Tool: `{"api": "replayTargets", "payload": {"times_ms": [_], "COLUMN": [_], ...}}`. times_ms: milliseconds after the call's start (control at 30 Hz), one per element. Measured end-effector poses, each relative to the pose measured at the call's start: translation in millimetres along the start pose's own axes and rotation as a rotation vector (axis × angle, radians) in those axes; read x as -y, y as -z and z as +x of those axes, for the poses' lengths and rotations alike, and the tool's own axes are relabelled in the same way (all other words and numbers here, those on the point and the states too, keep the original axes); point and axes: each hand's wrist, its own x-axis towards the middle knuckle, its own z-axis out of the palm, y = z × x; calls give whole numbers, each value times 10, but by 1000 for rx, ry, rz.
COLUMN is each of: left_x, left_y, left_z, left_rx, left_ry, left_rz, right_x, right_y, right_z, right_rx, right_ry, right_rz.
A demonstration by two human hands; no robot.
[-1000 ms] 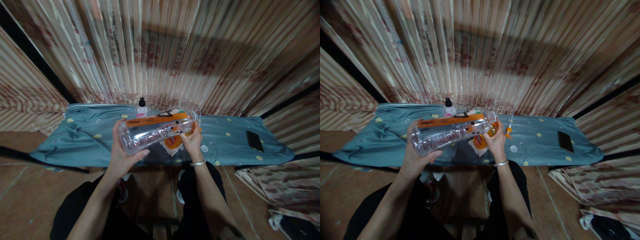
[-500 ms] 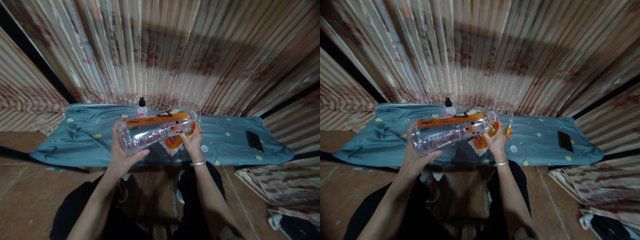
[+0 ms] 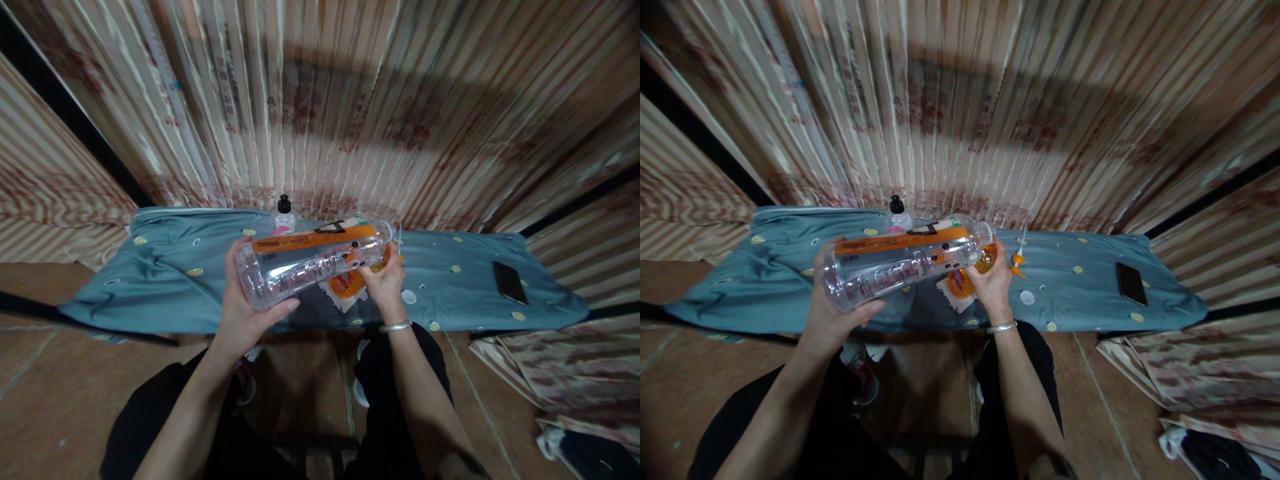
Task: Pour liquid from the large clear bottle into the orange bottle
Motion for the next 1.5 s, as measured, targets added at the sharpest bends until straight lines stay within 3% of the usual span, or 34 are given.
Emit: {"api": "replayTargets", "payload": {"times_ms": [600, 800, 1100, 1500], "left_x": [-61, -12, -42, -43], "left_y": [-11, -14, -15, -17], "left_z": [-2, 11, -3, 9], "left_rx": [-1, -12, 1, -4], "left_ry": [39, -19, 48, 20], "left_rz": [-23, -27, -24, -26], "right_x": [39, 34, 18, 15], "right_y": [19, 23, 8, 8], "right_z": [3, 3, 0, 3], "right_rx": [19, 20, 14, -6], "right_ry": [-58, -28, -29, -20], "right_rz": [13, 5, 26, 3]}}
